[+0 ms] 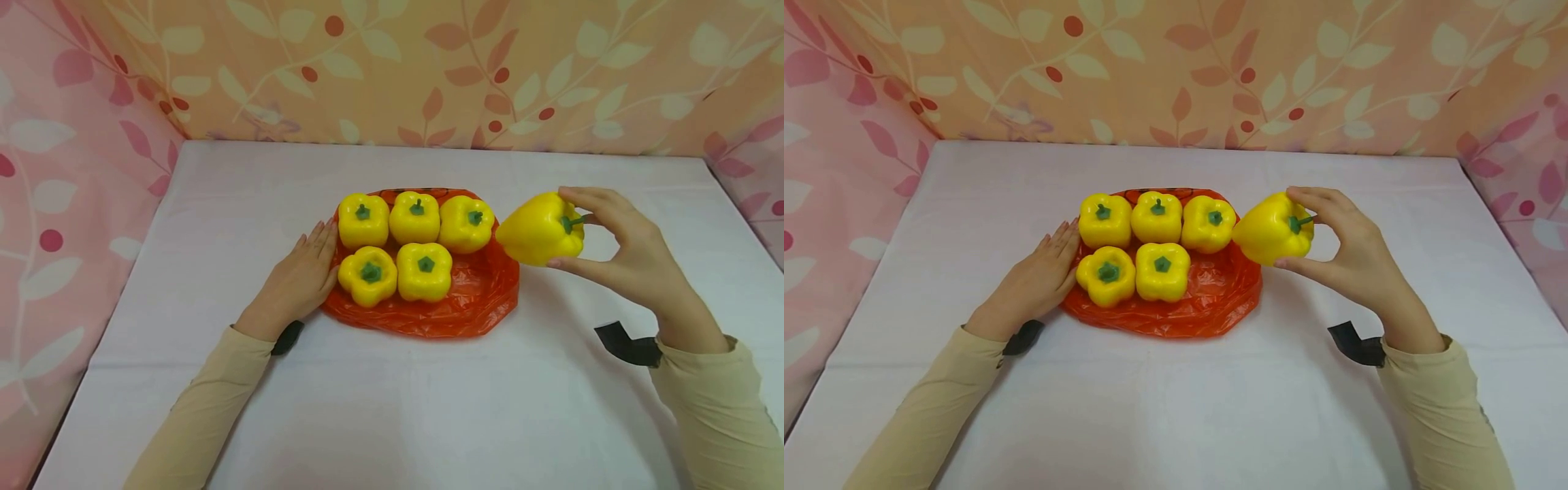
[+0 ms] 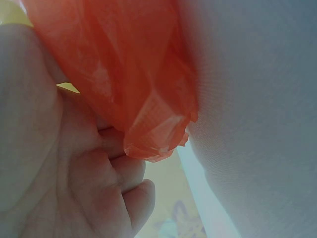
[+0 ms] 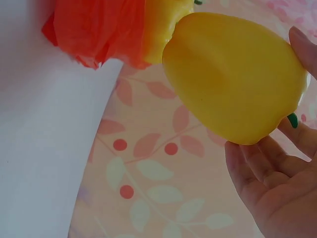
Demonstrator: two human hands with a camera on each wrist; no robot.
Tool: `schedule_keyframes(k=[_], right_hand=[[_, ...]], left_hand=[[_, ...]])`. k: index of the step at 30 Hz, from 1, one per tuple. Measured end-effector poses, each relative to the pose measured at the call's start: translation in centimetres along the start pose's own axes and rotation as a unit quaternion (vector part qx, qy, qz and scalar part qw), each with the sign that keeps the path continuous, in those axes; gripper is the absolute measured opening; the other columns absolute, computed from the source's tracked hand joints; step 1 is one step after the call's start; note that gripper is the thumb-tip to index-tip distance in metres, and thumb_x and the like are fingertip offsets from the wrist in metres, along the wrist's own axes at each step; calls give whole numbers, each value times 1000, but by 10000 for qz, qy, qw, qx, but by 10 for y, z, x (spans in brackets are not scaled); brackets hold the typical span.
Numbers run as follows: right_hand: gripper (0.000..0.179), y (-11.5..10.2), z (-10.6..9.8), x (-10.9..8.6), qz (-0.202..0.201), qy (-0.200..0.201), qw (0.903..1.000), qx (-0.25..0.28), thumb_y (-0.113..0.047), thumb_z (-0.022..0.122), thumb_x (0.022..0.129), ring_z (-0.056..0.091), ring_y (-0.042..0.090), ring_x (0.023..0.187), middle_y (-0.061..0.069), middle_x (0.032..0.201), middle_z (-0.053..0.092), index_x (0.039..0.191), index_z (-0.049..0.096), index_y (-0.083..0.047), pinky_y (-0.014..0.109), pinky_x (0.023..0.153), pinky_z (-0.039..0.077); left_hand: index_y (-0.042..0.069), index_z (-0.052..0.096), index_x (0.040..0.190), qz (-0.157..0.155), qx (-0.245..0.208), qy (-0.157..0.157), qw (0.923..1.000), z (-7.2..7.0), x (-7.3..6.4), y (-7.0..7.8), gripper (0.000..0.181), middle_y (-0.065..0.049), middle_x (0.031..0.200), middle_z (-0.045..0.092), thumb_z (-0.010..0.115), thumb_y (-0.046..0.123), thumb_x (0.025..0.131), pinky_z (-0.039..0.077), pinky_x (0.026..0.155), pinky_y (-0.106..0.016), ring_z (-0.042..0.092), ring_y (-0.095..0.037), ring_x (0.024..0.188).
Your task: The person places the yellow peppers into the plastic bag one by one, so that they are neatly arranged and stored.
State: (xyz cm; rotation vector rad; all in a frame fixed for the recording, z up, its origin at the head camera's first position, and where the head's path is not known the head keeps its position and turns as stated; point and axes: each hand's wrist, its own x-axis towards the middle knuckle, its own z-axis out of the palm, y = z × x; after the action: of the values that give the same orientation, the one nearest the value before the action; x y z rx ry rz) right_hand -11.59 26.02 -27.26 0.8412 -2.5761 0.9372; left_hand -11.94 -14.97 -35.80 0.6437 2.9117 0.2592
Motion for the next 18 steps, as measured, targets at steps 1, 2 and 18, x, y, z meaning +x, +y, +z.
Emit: schedule_keyframes(k=[1,2,18], right_hand=[[92,-2,1,0,-25,-55,10000,-5,10,88,48,44,2,116,-2,133,50,132,53,-1,8,90,38],[93,-3,2,0,-51,-115,9999,-4,10,89,48,45,1,115,-2,133,51,133,53,-2,8,90,38],[91,-12,25,-4,-529,-727,9956,264,6,90,49,46,4,114,9,132,51,132,53,-2,10,93,37]], left_hand=[[-9,10,147,-4,3,-8,10000,0,0,0,64,-22,154,13,39,25,101,11,114,-47,8,-32,143],[-9,10,147,-7,7,-7,10000,0,0,0,64,-23,154,13,39,25,100,12,114,-48,9,-32,143],[-9,10,147,-7,0,-2,10000,1,1,0,65,-22,154,12,40,25,100,11,114,-47,9,-32,143]])
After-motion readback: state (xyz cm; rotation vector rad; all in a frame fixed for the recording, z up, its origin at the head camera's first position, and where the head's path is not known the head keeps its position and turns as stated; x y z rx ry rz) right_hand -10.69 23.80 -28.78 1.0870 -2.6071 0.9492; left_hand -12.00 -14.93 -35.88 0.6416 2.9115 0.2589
